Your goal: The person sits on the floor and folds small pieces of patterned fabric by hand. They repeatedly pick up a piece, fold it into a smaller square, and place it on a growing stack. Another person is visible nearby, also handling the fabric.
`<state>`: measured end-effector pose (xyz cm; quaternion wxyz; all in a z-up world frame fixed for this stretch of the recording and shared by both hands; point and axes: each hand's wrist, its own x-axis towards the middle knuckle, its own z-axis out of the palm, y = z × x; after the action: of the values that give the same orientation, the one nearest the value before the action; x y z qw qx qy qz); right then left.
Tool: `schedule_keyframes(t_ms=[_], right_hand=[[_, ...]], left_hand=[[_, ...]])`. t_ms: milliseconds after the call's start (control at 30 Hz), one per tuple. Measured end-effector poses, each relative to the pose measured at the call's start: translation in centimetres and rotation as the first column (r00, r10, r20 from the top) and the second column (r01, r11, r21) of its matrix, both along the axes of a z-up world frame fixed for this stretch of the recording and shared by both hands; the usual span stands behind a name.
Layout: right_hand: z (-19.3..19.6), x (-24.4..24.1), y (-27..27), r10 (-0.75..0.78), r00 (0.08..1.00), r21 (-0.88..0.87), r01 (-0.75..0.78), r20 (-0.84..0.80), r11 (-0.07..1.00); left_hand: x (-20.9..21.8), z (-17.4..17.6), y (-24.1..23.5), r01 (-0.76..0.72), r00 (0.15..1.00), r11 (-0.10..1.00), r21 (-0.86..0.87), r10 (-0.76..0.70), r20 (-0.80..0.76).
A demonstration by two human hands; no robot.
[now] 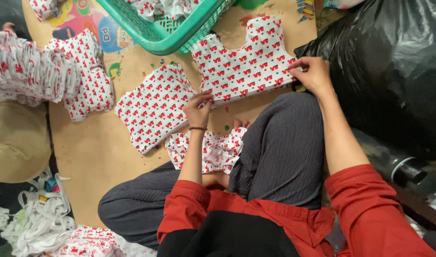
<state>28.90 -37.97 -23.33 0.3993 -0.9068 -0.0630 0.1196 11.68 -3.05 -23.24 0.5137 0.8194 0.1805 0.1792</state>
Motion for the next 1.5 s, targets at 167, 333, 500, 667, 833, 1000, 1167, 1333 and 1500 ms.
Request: schedule_keyframes(t_ms=[167, 333, 500, 667, 833, 1000, 1167, 1333, 1500], right_hand=[[-0.1, -0.6, -0.6, 0.036, 0.999, -0.014, -0.036, -0.002, 0.999], [-0.5, -0.6, -1.5, 0.110, 0.994, -0.029, -0.109, 0.016, 0.994], [4.0, -2.5, -1.3, 0.201, 0.900, -0.092, -0.179, 0.386, 0.979], [15.3, -12.5, 7.5, 0.140, 0.932, 0.170, -0.206, 0.336, 0.964], [12.1, -23.1, 15.7, 0.427, 0.895, 0.344, -0.444, 0.126, 0.828], [7.6, -26.0, 18.5, 0.710, 0.700, -0.166, -0.694, 0.075, 0.701], [8.9, -25.5, 18.3, 0.660, 0.712, -0.035, -0.673, 0.240, 0.739], [13.3, -24.4, 15.3, 0.577, 0.806, 0.291, -0.589, 0.135, 0.754], [13.8, -23.7, 13.0, 0.423, 0.870, 0.878, 0.023, -0.253, 0.478]], left_hand=[[-0.6, -1.0, 0.4, 0.014, 1.000, 0.992, 0.125, -0.014, -0.003], [-2.0, -1.1, 1.3, 0.046, 0.998, 0.985, 0.167, -0.052, 0.027], [-8.4, 4.7, 2.3, 0.118, 0.993, 0.982, 0.147, -0.116, -0.026], [-18.2, 8.2, 1.6, 0.063, 0.987, 0.992, 0.108, -0.046, -0.155], [-21.9, 6.5, -0.3, 0.090, 0.977, 0.991, 0.097, -0.070, -0.200], [-22.2, 1.8, -1.3, 0.060, 0.967, 0.996, 0.059, -0.044, -0.250], [-20.6, 4.3, -0.5, 0.146, 0.975, 0.953, 0.267, -0.093, -0.204], [-20.2, 8.5, -0.2, 0.220, 0.974, 0.963, 0.158, -0.225, 0.013], [-22.2, 15.3, 0.3, 0.406, 0.912, 0.911, -0.076, -0.399, 0.092]])
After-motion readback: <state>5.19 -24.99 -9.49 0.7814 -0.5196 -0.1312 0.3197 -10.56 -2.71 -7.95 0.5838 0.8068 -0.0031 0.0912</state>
